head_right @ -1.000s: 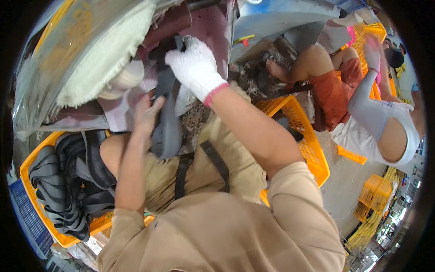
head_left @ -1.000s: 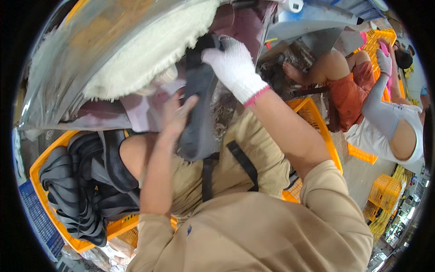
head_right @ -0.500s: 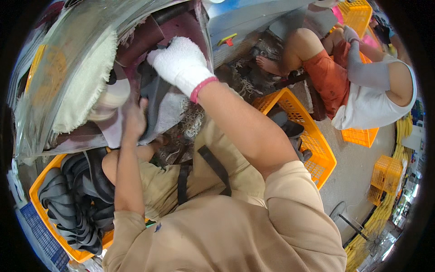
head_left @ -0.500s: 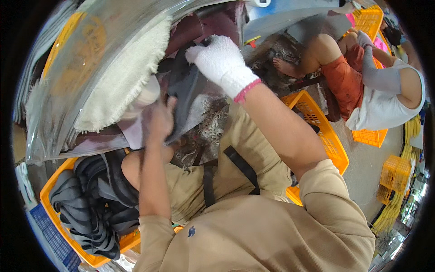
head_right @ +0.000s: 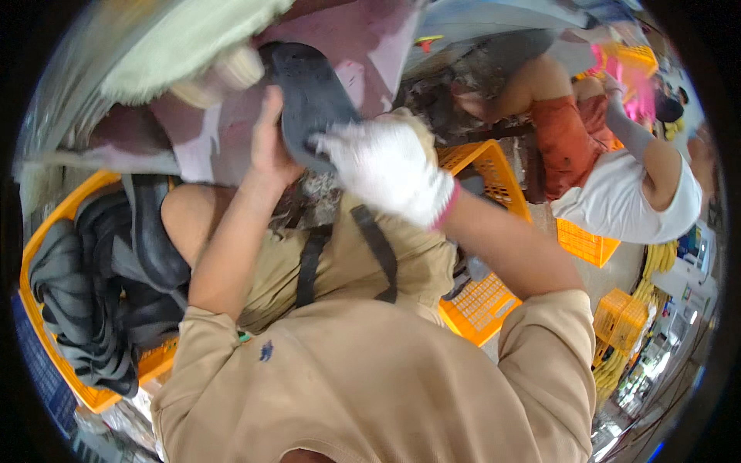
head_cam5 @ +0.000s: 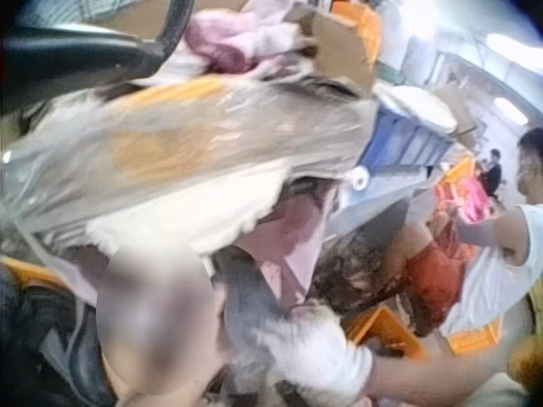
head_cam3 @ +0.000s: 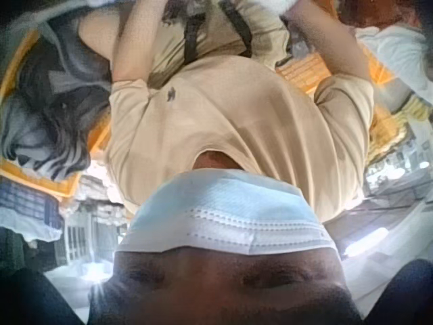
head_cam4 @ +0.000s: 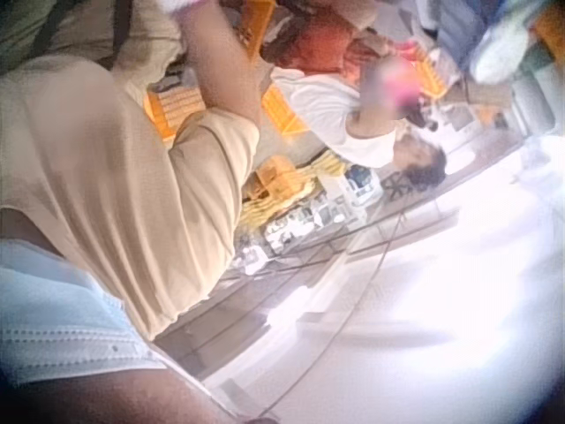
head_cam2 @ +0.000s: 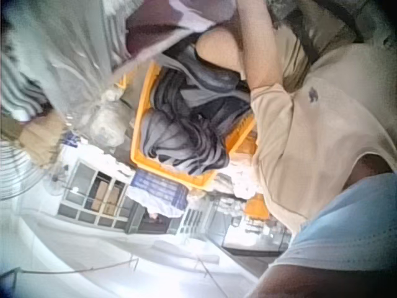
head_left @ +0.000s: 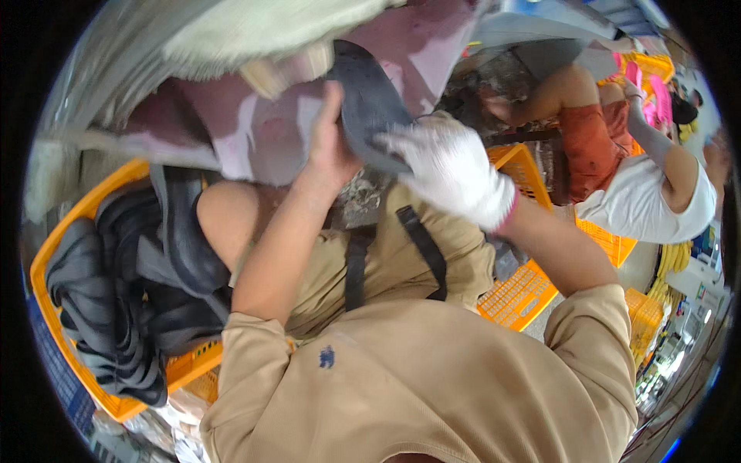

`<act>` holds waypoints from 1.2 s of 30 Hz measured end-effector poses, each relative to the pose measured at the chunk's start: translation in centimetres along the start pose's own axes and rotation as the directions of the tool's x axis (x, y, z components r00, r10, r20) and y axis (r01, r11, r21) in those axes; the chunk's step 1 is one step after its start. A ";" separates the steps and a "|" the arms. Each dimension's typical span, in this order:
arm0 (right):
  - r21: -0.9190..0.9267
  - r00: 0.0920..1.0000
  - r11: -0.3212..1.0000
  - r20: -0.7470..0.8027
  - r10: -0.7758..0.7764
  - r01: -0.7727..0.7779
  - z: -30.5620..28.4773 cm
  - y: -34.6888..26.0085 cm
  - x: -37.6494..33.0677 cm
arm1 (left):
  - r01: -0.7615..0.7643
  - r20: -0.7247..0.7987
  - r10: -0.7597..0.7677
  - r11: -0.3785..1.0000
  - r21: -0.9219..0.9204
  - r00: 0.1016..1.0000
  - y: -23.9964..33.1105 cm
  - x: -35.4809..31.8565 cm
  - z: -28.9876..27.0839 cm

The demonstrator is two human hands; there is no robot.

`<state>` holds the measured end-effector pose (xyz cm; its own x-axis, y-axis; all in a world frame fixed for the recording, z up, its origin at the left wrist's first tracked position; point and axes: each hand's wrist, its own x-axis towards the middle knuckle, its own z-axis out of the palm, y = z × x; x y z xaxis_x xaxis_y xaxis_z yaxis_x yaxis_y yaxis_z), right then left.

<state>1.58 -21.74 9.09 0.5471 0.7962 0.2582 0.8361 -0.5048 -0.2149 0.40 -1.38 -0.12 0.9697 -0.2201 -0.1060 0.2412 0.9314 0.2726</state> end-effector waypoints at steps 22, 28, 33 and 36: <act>0.621 0.577 -0.089 0.765 0.286 -0.779 -0.6 -5.3 14.8 | -0.150 -0.464 0.203 0.977 0.149 0.862 6.2 5.0 0.1; 0.516 0.827 0.651 0.272 0.492 -0.557 -1.0 -11.6 4.6 | 0.045 -0.567 -0.042 0.999 -0.010 0.823 2.4 1.9 -0.9; 0.384 0.922 0.882 -0.156 0.354 -0.273 6.5 -7.7 3.5 | -0.065 -0.487 0.112 0.992 0.112 0.866 4.8 3.1 -1.8; 0.325 0.892 0.908 -0.277 0.358 -0.264 5.2 -6.0 9.2 | -0.050 -0.510 0.108 0.991 0.125 0.854 5.2 3.3 -1.3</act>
<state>1.34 -9.66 7.87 0.7986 0.4366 0.4142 0.6016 -0.5600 -0.5697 4.78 3.13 -0.31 0.8340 0.0604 -0.5484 0.1950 0.8976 0.3954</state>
